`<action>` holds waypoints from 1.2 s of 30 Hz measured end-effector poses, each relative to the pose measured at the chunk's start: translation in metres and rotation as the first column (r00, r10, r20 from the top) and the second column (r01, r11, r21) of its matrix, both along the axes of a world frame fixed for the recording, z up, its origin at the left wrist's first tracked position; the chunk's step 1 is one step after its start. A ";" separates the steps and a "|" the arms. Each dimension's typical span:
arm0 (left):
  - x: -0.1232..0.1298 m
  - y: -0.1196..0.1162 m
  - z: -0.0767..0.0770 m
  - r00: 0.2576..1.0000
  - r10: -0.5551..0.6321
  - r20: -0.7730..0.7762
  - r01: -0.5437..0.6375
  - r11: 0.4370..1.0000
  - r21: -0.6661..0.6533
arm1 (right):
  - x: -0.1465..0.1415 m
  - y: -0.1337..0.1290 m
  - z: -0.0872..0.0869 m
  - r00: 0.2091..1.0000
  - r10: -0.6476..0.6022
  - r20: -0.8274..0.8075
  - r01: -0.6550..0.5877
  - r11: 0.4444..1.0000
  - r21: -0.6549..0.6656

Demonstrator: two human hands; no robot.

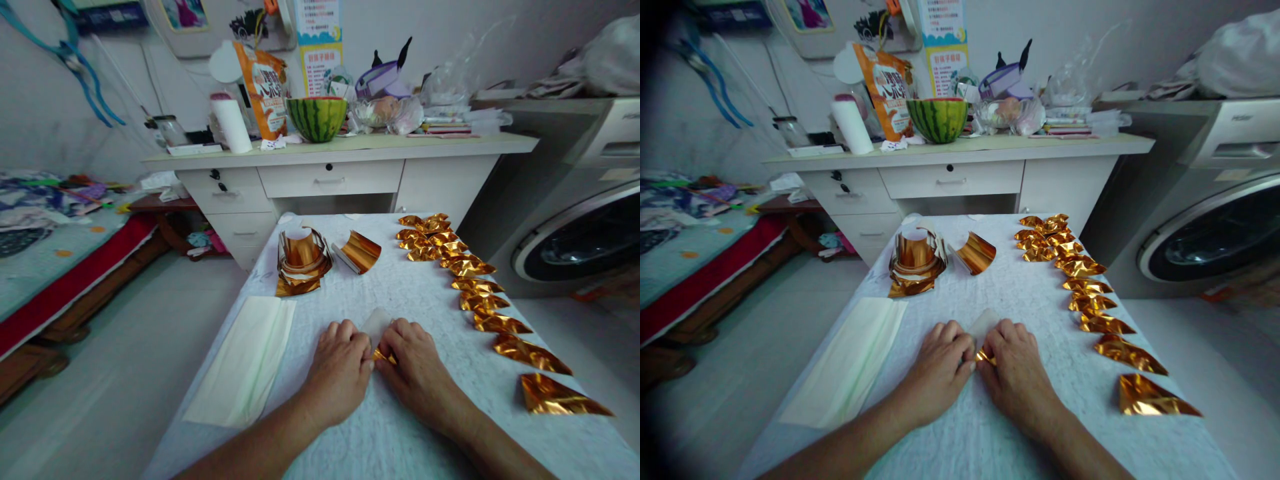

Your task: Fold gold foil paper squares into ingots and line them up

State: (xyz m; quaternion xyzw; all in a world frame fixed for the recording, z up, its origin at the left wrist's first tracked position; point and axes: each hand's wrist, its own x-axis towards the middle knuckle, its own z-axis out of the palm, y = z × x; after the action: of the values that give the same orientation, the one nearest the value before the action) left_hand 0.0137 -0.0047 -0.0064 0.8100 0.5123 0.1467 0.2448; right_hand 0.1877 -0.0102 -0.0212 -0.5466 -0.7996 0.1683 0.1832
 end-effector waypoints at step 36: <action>-0.002 0.001 -0.003 0.988 0.056 0.144 -0.057 0.998 0.005 | 0.028 0.016 0.004 0.893 -0.198 -0.404 0.194 0.980 -0.052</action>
State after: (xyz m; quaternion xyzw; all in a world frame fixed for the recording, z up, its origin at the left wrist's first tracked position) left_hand 0.0116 -0.0034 -0.0095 0.7834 0.5155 0.2141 0.2732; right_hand 0.2156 0.0060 -0.0172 -0.5783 -0.6837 0.2632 0.3591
